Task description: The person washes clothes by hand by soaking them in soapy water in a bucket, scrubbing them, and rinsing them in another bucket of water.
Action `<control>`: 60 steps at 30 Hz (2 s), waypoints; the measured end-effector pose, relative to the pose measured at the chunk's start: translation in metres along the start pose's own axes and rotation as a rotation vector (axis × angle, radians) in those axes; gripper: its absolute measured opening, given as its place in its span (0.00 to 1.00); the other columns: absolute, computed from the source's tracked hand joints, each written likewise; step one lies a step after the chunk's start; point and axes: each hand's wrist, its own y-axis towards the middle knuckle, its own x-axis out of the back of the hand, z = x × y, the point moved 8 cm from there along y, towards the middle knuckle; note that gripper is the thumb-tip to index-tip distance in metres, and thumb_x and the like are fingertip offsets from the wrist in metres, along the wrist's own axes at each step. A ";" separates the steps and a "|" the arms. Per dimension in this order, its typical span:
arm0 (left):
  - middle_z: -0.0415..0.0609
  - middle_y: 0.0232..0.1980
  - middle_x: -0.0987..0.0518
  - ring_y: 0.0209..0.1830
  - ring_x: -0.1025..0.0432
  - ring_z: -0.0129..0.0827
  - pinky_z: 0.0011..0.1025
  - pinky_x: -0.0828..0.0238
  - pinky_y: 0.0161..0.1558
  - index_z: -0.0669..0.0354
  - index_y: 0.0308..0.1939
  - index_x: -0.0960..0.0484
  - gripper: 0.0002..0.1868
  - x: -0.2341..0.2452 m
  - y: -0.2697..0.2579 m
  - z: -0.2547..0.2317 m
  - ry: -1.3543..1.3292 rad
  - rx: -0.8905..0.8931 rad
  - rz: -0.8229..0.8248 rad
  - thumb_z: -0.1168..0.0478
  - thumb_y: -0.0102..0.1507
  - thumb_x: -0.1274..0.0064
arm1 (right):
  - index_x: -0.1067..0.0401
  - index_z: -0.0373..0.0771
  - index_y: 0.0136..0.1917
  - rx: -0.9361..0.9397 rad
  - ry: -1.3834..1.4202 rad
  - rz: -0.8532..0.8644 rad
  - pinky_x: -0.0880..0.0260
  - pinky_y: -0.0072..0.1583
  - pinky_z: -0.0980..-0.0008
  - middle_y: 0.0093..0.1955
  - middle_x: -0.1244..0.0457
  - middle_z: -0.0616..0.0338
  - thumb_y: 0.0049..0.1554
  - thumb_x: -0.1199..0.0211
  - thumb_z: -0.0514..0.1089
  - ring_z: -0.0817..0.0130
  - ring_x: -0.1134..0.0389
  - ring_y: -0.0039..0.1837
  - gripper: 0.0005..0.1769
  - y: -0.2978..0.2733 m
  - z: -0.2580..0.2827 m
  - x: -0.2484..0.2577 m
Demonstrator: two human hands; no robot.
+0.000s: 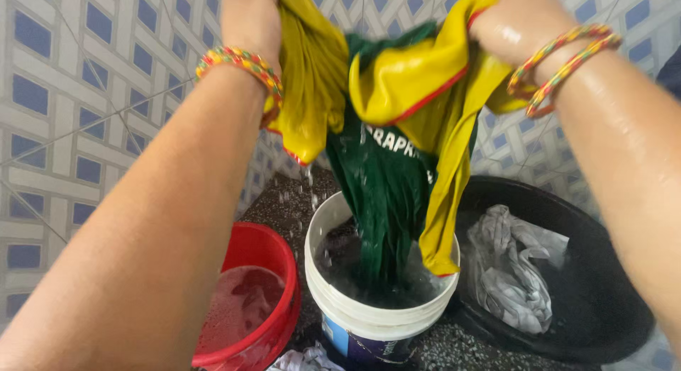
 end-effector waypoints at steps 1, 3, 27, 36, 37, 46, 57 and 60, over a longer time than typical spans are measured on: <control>0.50 0.40 0.16 0.38 0.22 0.38 0.39 0.22 0.42 0.61 0.49 0.21 0.17 -0.002 -0.015 0.021 0.128 0.006 0.012 0.61 0.58 0.53 | 0.21 0.39 0.54 -0.096 0.055 0.097 0.31 0.53 0.48 0.50 0.31 0.37 0.55 0.42 0.50 0.39 0.30 0.52 0.19 -0.007 -0.011 -0.028; 0.60 0.49 0.16 0.52 0.22 0.49 0.39 0.28 0.53 0.63 0.52 0.17 0.20 -0.003 -0.047 0.073 0.599 0.034 0.055 0.58 0.59 0.52 | 0.20 0.39 0.51 -0.176 0.040 0.312 0.30 0.58 0.50 0.51 0.30 0.38 0.51 0.38 0.52 0.39 0.30 0.57 0.19 -0.032 -0.018 -0.101; 0.64 0.58 0.21 0.59 0.26 0.52 0.46 0.31 0.60 0.63 0.55 0.21 0.22 -0.020 -0.349 0.332 1.532 0.498 1.262 0.57 0.59 0.48 | 0.26 0.43 0.61 -0.292 -0.022 0.955 0.29 0.61 0.54 0.58 0.30 0.47 0.56 0.40 0.45 0.51 0.28 0.61 0.19 -0.260 0.024 -0.418; 0.62 0.60 0.22 0.62 0.27 0.51 0.46 0.34 0.63 0.60 0.59 0.24 0.26 -0.001 -0.376 0.344 1.537 0.542 1.229 0.55 0.58 0.44 | 0.27 0.43 0.63 -0.129 -0.033 1.387 0.29 0.64 0.55 0.61 0.30 0.47 0.57 0.41 0.43 0.51 0.29 0.64 0.20 -0.294 0.046 -0.421; 0.62 0.61 0.22 0.63 0.28 0.51 0.46 0.34 0.64 0.60 0.60 0.25 0.27 -0.001 -0.373 0.344 1.539 0.535 1.204 0.55 0.58 0.44 | 0.27 0.43 0.63 -0.124 -0.031 1.362 0.29 0.64 0.55 0.62 0.31 0.47 0.57 0.41 0.43 0.52 0.29 0.65 0.20 -0.291 0.047 -0.422; 0.60 0.63 0.24 0.66 0.30 0.50 0.47 0.37 0.67 0.58 0.64 0.28 0.32 -0.009 -0.346 0.337 1.497 0.527 1.111 0.54 0.57 0.41 | 0.28 0.40 0.63 -0.252 0.020 0.888 0.30 0.65 0.55 0.63 0.31 0.47 0.57 0.39 0.43 0.51 0.31 0.66 0.20 -0.253 0.030 -0.407; 0.58 0.67 0.25 0.69 0.32 0.49 0.47 0.41 0.71 0.56 0.69 0.32 0.40 0.002 -0.371 0.345 1.431 0.623 1.221 0.52 0.55 0.36 | 0.28 0.36 0.60 -0.281 0.195 1.282 0.31 0.59 0.63 0.58 0.31 0.47 0.53 0.36 0.44 0.58 0.30 0.59 0.21 -0.284 0.037 -0.401; 0.57 0.68 0.26 0.70 0.33 0.49 0.47 0.42 0.72 0.55 0.71 0.33 0.42 -0.004 -0.359 0.318 1.399 0.576 1.140 0.52 0.54 0.35 | 0.27 0.35 0.59 -0.492 0.538 1.031 0.31 0.57 0.65 0.56 0.31 0.47 0.53 0.36 0.44 0.60 0.29 0.58 0.21 -0.261 0.028 -0.367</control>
